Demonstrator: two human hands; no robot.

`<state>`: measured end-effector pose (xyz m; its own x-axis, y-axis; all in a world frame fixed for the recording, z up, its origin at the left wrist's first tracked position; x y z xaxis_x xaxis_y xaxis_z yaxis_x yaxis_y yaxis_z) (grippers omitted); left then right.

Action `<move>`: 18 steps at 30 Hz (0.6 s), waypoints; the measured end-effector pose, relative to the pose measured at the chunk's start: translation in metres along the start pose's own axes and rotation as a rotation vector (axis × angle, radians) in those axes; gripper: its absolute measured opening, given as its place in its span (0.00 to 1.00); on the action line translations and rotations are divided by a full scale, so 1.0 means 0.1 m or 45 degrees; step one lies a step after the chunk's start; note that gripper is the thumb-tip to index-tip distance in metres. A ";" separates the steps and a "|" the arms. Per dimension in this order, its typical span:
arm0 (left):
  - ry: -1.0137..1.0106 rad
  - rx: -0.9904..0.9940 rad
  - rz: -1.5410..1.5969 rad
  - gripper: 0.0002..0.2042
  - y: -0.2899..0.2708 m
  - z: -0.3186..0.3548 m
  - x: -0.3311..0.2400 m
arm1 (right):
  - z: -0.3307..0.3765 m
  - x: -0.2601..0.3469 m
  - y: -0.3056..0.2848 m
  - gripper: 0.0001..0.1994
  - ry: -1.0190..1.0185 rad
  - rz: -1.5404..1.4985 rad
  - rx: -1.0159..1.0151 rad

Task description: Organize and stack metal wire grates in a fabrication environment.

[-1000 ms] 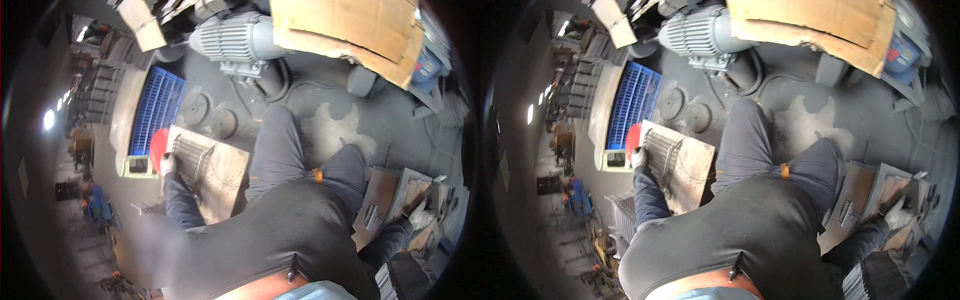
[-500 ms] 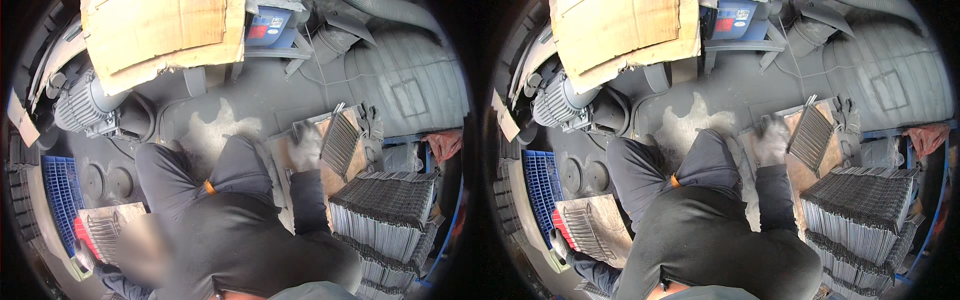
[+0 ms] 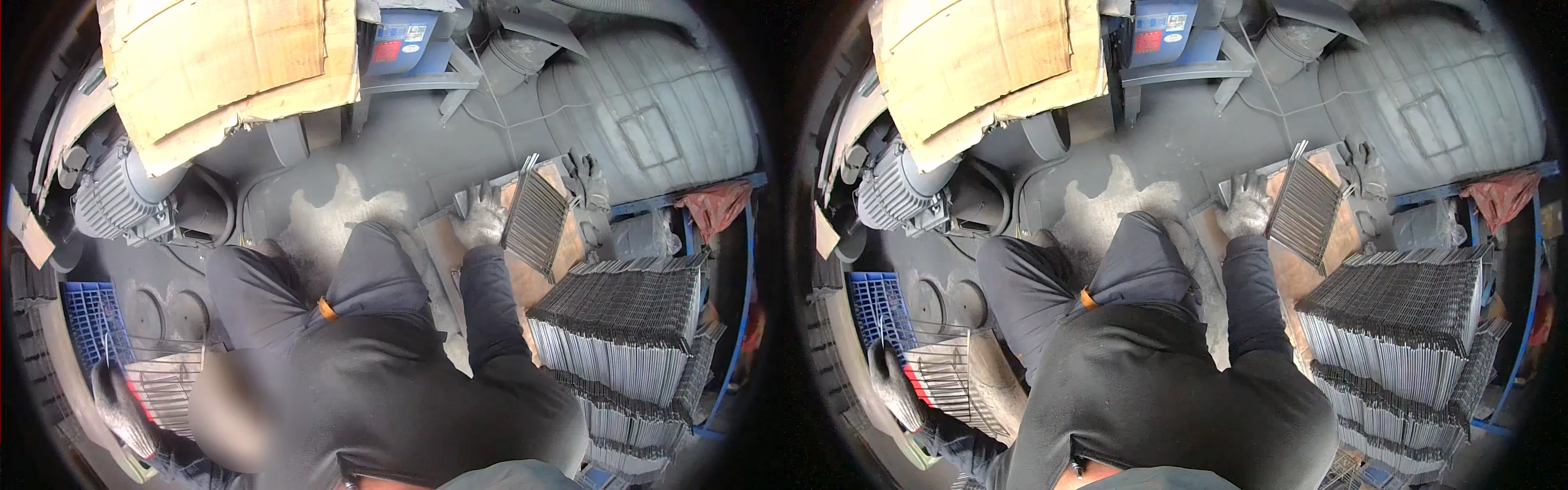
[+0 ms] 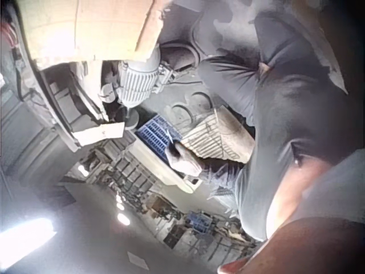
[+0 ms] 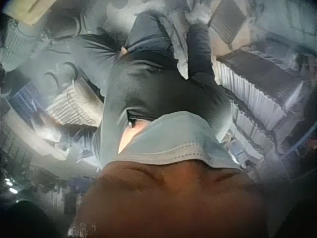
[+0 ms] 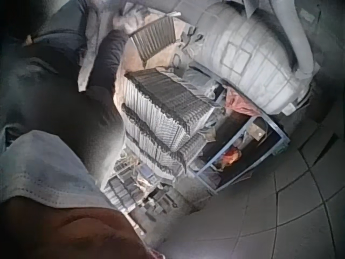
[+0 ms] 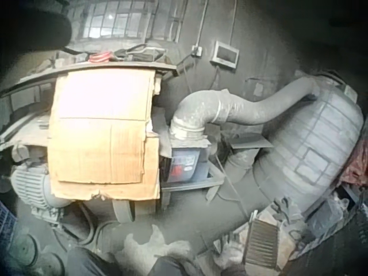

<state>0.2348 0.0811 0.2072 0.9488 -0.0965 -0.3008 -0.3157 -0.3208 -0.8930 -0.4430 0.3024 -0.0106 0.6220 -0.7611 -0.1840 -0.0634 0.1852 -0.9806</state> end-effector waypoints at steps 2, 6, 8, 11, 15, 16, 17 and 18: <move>-0.008 0.110 0.201 0.14 0.00 -0.01 -0.39 | 0.05 0.06 -0.02 0.38 0.000 -0.074 -0.030; 0.224 0.177 0.386 0.14 0.13 0.06 -1.08 | 0.24 0.23 0.08 0.38 -0.109 -0.640 -0.195; 0.629 0.072 0.151 0.14 0.24 0.07 -1.46 | 0.53 0.67 -0.48 0.36 -0.331 -1.094 -0.083; 0.936 0.097 0.292 0.16 0.57 0.07 -2.31 | 1.01 1.32 -1.09 0.35 -0.552 -1.597 0.037; 1.146 0.212 0.309 0.17 1.01 0.29 -3.03 | 1.33 2.13 -1.32 0.18 -0.457 -2.693 0.320; 1.249 -0.007 0.370 0.23 0.99 0.35 -2.99 | 1.27 2.14 -1.39 0.18 -0.496 -2.715 0.321; 1.210 0.070 0.482 0.28 1.04 0.27 -2.96 | 1.13 2.10 -1.39 0.11 -0.492 -2.457 0.336; 1.167 0.146 0.594 0.34 1.10 0.18 -2.94 | 0.99 2.02 -1.36 0.05 -0.488 -2.198 0.346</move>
<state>-0.0785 0.0914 0.1915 0.3601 -0.8842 -0.2974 -0.6076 0.0196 -0.7940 -0.2318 0.1850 0.0920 -0.0308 -0.0192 0.9993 0.8835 -0.4680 0.0182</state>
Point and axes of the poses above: each hand's wrist, its own z-axis away from the middle knuckle, its own y-axis out of the palm, x = y × z, the point moved 2 cm from there along -z, towards the middle knuckle
